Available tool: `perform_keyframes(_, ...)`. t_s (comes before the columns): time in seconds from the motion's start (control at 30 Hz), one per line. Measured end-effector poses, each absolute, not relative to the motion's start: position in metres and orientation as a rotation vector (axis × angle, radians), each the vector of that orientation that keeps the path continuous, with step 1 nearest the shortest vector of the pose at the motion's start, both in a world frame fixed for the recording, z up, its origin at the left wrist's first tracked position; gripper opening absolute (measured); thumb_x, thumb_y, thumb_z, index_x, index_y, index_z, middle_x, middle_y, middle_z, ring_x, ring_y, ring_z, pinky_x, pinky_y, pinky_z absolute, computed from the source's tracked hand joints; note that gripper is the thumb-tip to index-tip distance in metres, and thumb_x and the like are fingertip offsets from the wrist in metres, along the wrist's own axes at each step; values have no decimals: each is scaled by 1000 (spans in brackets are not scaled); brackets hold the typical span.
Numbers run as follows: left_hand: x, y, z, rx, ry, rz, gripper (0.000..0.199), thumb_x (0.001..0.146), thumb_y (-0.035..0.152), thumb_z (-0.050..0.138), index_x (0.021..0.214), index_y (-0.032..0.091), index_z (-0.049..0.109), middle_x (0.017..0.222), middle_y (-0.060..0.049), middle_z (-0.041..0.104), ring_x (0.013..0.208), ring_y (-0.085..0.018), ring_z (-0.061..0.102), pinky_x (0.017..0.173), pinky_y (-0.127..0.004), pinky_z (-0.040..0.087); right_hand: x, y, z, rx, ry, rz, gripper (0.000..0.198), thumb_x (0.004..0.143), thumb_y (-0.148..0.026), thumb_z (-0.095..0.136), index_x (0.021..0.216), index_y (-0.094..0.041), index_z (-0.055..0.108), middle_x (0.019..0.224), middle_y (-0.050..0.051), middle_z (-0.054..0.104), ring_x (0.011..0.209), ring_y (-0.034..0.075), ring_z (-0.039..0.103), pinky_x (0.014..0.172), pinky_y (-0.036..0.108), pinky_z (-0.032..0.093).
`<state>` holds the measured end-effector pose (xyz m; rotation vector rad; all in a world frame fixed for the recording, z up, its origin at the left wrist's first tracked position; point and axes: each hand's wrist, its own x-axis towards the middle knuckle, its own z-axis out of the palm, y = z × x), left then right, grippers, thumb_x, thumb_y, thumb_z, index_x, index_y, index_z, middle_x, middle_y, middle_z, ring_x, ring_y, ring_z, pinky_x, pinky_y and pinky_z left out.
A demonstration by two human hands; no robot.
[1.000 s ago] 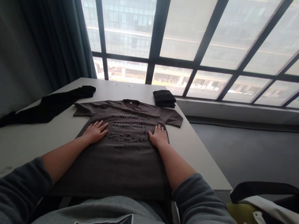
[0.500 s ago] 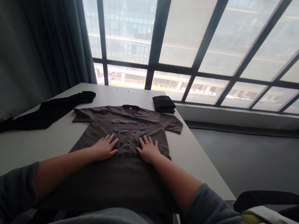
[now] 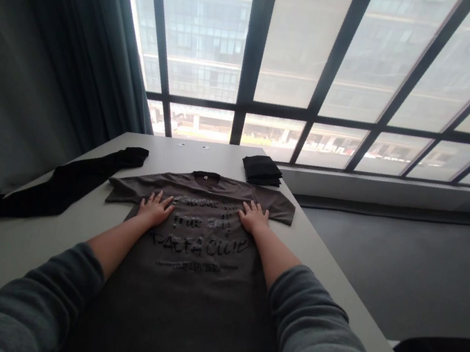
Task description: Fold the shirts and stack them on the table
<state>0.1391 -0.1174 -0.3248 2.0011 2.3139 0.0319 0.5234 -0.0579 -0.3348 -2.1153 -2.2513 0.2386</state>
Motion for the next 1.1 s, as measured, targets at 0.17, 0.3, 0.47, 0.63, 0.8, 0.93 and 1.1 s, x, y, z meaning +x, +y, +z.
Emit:
perform_keyframes(0.17,129,-79,-333,1907,2363,27,74,100,72,24,168,43,31,180,-2,16,165,-39,14,126,-70,16,523,-29,-346,-2217,-2201,264,72,106,-65,25,172,-36,22,181,4,11,165,34,10,127,68,10)
perform_keyframes(0.3,127,-53,-334,1867,2365,32,76,98,75,24,168,45,30,180,-1,15,165,-40,13,125,-73,16,520,-16,-345,-2252,-2202,298,73,105,-68,24,172,-39,19,181,1,6,165,37,7,127,70,8)
perform_keyframes(0.47,124,-33,-334,1857,2395,57,75,98,72,24,168,44,32,180,-3,18,164,-41,15,123,-78,15,515,-3,-339,-2263,-2176,341,74,104,-69,21,172,-40,19,181,0,5,165,39,4,124,75,6)
perform_keyframes(0.63,125,-26,-335,1866,2402,73,75,99,69,25,168,40,33,180,-5,17,164,-41,15,121,-80,15,510,9,-338,-2277,-2135,342,73,104,-67,21,171,-39,21,181,-1,7,165,39,3,123,78,6)
perform_keyframes(0.8,125,-20,-338,1971,2386,105,74,101,62,27,167,32,38,180,-6,17,165,-39,14,125,-75,14,505,23,-338,-2290,-2124,333,73,104,-67,20,171,-40,22,181,0,8,164,40,1,121,80,6)
perform_keyframes(0.93,123,-11,-340,2047,2347,127,74,101,59,27,169,29,35,180,-5,15,165,-36,14,128,-68,14,500,36,-337,-2285,-2124,332,73,104,-67,18,171,-38,23,181,2,9,164,39,4,121,79,5)
perform_keyframes(1.1,122,-3,-341,1980,2338,125,75,101,63,26,169,32,33,179,-6,19,164,-35,19,129,-66,15,503,56,-339,-2278,-2044,315,74,104,-67,21,171,-36,26,180,7,13,164,37,11,125,73,7)
